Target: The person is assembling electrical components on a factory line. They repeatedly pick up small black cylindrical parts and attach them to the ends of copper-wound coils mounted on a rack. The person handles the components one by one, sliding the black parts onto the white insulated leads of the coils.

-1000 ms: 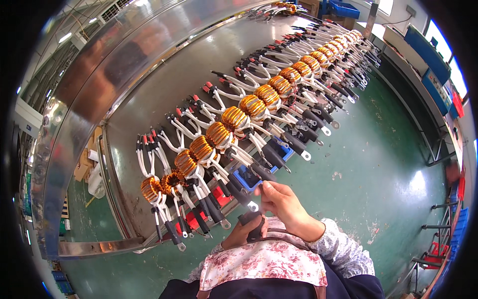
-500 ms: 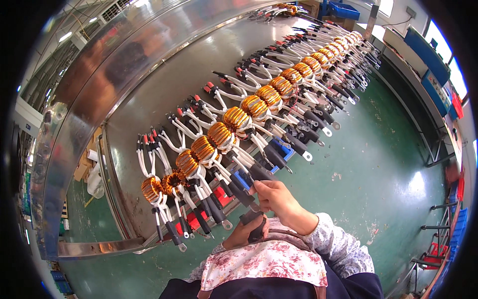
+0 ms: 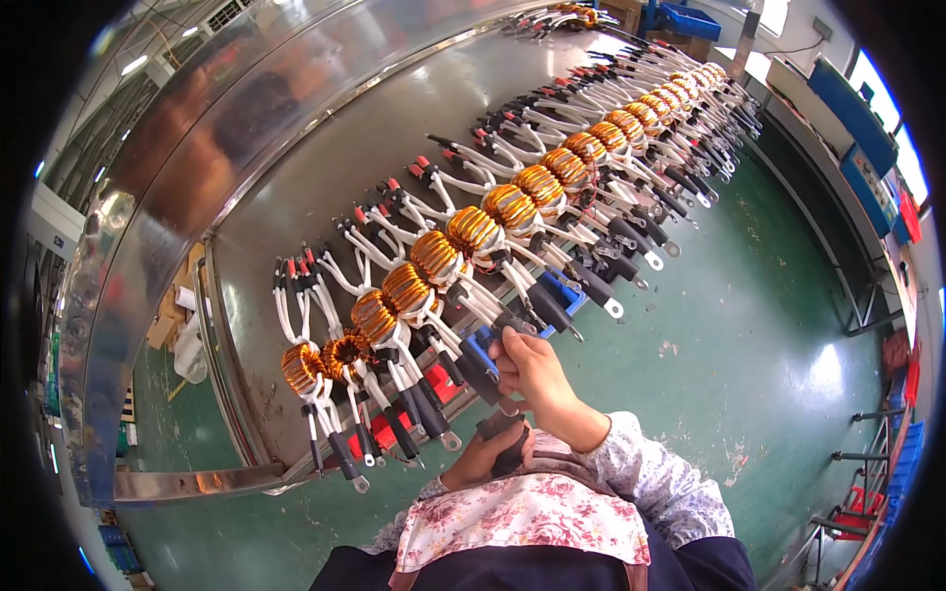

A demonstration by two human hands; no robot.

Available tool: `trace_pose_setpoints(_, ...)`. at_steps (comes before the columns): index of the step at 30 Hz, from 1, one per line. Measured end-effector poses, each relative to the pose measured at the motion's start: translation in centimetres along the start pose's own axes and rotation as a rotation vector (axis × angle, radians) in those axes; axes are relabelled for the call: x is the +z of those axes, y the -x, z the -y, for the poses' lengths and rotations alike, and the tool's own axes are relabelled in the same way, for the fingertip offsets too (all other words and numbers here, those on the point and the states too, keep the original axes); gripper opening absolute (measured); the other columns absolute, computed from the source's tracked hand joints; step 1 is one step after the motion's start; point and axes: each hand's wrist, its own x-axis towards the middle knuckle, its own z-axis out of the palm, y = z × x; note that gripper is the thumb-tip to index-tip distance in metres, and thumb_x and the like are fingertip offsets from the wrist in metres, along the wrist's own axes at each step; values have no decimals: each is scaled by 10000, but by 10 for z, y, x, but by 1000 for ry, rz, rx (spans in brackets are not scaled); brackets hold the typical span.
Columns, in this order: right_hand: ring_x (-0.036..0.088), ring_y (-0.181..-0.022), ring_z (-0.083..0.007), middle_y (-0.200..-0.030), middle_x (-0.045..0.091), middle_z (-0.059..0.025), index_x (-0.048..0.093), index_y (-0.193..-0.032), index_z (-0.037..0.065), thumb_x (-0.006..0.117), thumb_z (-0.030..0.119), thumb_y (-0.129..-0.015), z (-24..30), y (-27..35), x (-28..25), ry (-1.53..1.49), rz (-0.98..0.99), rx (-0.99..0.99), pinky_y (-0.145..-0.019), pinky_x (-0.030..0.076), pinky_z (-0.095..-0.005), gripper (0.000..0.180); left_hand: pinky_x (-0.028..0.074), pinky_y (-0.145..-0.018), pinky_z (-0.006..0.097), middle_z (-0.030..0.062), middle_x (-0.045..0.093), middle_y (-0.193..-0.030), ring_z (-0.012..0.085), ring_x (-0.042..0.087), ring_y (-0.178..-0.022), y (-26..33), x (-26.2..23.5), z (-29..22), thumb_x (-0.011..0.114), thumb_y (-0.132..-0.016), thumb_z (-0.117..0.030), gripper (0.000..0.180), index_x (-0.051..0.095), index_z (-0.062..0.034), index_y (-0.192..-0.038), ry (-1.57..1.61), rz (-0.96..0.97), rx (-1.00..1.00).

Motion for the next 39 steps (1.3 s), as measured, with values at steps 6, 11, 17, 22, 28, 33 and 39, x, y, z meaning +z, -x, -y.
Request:
trace_pose_setpoints(6,266,-494,-53,-570,260,89,470,-739,96,411,352,-993,-3,12,4,130,6,-76,-451,239,-210,365,476,-611,257,64,543,-739,138,571,-678,1,-3,2,505,-966,-301,267,510,-41,-906,-35,-12,18)
trace_pose_setpoints(11,265,-475,-51,-547,287,82,476,-769,108,405,278,-995,-12,-5,-20,-691,398,350,-448,263,-213,292,479,-610,259,71,547,-743,143,572,-674,0,-1,3,515,-963,-278,249,514,-30,-948,11,-8,4)
trace_pose_setpoints(17,306,-490,-61,-561,331,66,506,-803,64,426,308,-998,-14,-8,-19,-696,363,307,-452,304,-209,323,481,-608,259,73,554,-764,143,567,-664,-4,-4,5,509,-965,-240,225,513,-16,-972,6,27,-1)
trace_pose_setpoints(22,332,-469,-75,-595,390,44,544,-926,20,519,250,-967,-12,13,-1,588,-133,-463,-456,355,-252,235,444,-601,235,24,527,-753,91,521,-662,-2,-1,6,500,-978,-255,196,491,-60,-955,35,-20,10)
trace_pose_setpoints(28,337,-533,-98,-667,459,8,523,-879,51,458,348,-965,-1,15,-9,-140,124,83,-523,320,-267,316,471,-614,257,48,536,-760,134,561,-669,0,-8,11,493,-974,-283,268,516,-37,-871,-70,19,16)
trace_pose_setpoints(33,345,-582,-109,-622,369,43,509,-835,92,444,338,-968,-5,6,-18,-341,246,204,-610,320,-265,287,468,-622,258,43,537,-764,130,562,-683,4,0,6,496,-972,-313,287,504,-49,-861,-37,4,5)
trace_pose_setpoints(39,329,-563,-102,-622,395,45,530,-838,85,458,318,-970,-2,10,-14,-276,199,169,-585,316,-254,277,466,-620,261,41,540,-771,128,567,-690,6,1,8,510,-964,-323,280,499,-53,-892,-22,-17,17)
